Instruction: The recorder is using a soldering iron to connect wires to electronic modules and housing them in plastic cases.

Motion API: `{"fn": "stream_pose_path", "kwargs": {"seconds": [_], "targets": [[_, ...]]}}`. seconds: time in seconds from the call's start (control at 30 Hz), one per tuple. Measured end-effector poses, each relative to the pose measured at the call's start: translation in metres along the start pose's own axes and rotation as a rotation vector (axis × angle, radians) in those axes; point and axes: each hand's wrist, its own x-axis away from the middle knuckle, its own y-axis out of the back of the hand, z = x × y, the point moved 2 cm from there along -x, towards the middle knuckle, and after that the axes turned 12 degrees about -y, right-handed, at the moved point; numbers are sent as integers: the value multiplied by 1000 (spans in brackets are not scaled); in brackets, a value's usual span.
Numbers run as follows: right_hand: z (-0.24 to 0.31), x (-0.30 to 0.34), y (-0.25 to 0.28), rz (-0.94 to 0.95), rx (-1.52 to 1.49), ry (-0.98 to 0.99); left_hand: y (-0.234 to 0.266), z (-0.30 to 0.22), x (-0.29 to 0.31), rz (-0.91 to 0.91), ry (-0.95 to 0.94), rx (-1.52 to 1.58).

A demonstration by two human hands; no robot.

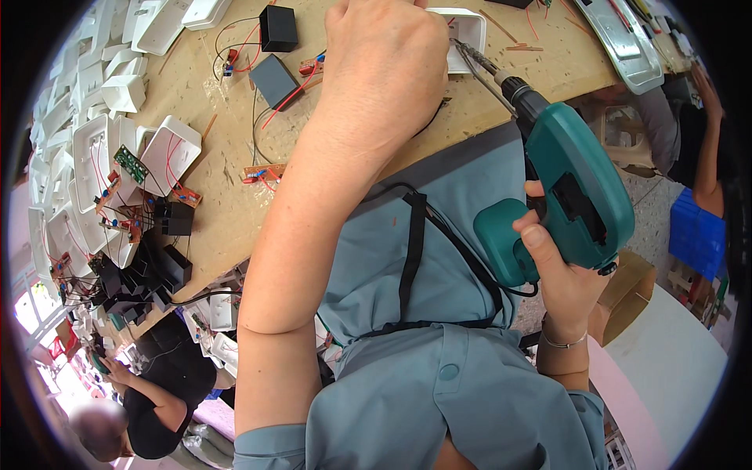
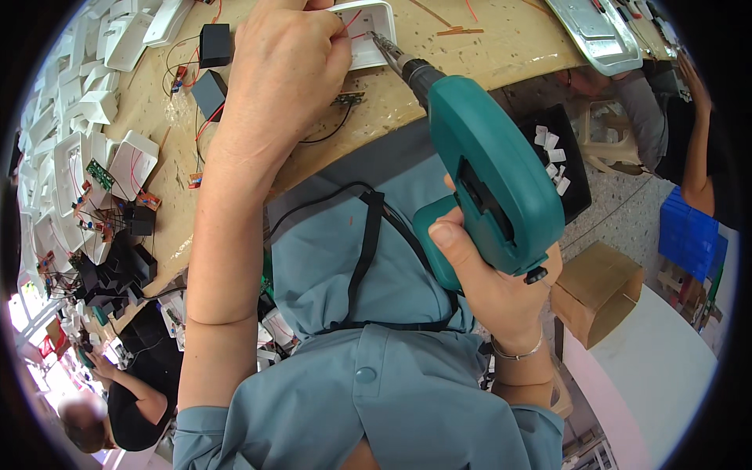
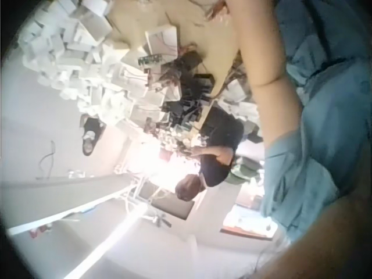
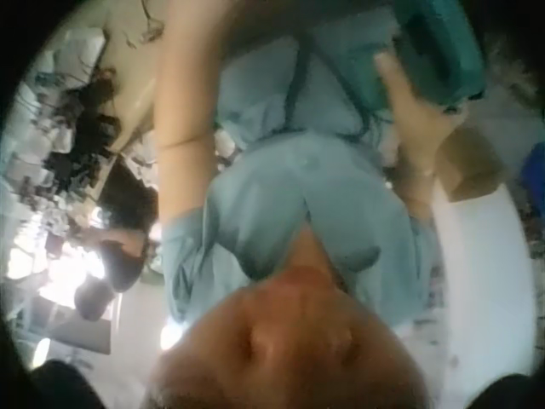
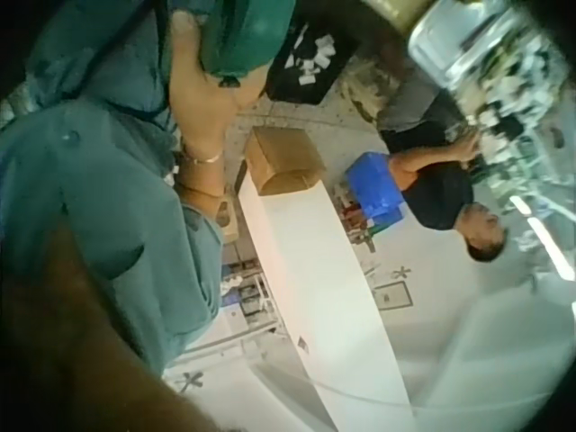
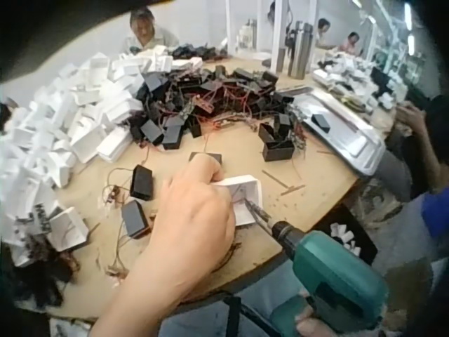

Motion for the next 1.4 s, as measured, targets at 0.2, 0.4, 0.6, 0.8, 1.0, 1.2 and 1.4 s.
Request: {"fn": "stream_pose_path", "kwargs": {"seconds": [0.2,0.4,0.6,0.8,1.0,1.2,1.4], "targets": [[-2,1,2,0,49,40,1,-1,-1,18,16,7],[0,0,1,17,78,59,0,0,0,13,13,-21],[0,1,1,10,28,18,0,-1,-1,21,9,-13],[0,2,1,4,-3,10,1,-1,-2,51,32,12],[1,4,6,7,22,41,1,-1,0,-1,5,-25],[3,14,11,-42,-45,38,-14,10,7,42,2,12],[-2,15,21,-60,-99,133,-11,4,11,-698,-486,-122]]}}
